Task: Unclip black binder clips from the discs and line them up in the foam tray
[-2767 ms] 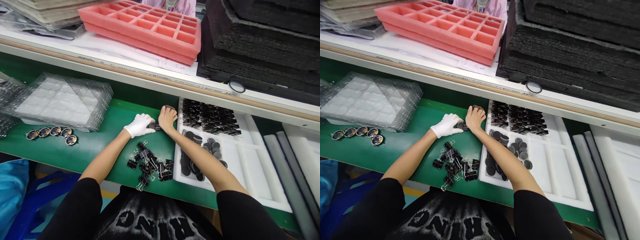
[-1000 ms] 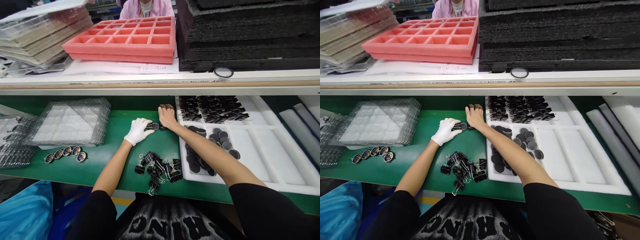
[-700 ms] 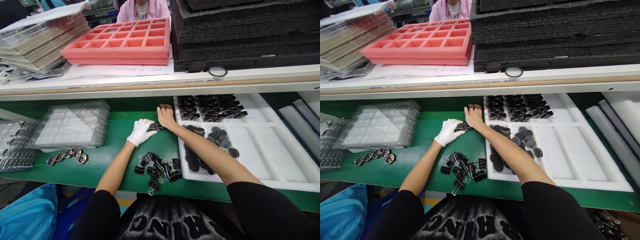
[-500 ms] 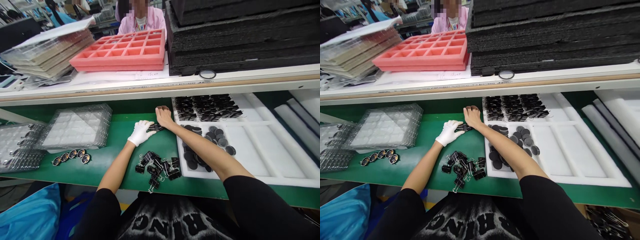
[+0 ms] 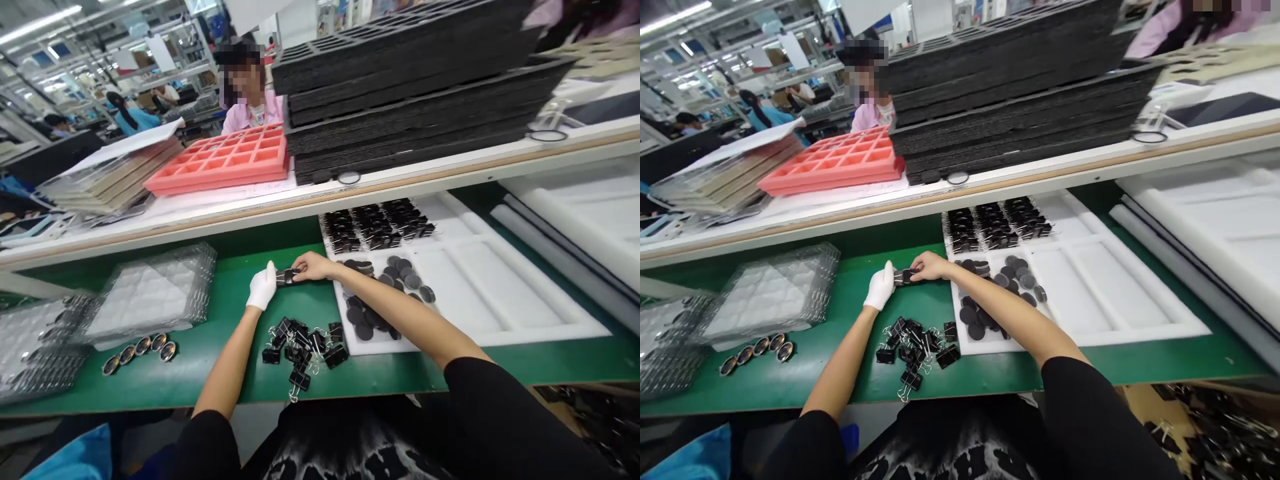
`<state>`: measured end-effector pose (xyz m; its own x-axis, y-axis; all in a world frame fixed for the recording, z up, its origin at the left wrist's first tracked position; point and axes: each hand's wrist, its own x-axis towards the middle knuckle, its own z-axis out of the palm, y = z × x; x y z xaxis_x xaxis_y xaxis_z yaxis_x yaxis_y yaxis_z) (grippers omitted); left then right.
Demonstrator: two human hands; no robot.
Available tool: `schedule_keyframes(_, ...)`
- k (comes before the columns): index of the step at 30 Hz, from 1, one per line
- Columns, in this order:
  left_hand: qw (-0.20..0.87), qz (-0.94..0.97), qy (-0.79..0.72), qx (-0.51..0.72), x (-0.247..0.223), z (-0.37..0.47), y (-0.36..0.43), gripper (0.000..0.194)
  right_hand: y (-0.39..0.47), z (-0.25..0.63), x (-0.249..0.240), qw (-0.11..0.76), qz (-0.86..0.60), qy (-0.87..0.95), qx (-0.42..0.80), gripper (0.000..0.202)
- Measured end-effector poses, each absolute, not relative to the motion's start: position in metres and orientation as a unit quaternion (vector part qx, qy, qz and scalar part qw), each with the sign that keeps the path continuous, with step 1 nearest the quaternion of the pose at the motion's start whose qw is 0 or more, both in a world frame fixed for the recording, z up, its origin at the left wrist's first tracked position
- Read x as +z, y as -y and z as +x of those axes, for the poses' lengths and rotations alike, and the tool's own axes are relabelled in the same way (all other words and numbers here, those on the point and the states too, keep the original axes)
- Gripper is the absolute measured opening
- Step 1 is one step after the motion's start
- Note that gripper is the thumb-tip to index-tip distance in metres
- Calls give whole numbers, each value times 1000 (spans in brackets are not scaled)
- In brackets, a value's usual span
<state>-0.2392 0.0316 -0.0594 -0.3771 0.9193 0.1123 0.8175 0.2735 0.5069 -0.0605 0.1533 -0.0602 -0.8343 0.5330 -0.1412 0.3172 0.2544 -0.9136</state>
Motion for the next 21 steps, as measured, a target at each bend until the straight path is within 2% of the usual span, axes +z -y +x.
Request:
schedule_keyframes(3,136,574,-757,281,-57,-237,-30,83,-150,-47,-37,121,-280,807,505,26)
schedule_keyframes(6,155,575,-725,345,-56,-237,-34,97,-157,-6,-9,170,-271,854,410,29)
schedule_keyframes(9,187,555,-704,402,-56,-240,-37,85,-183,70,9,208,-218,907,296,30)
schedule_keyframes(12,188,563,-712,377,-55,-242,-37,70,-229,166,6,255,-212,885,328,27)
schedule_keyframes(16,180,554,-731,355,-53,-241,-39,59,-307,264,-23,354,-408,765,350,31)
schedule_keyframes(19,181,541,-743,351,-52,-239,-40,54,-354,291,-44,423,-546,663,289,32)
schedule_keyframes(21,179,537,-749,345,-52,-239,-40,52,-376,293,-52,446,-583,632,248,32)
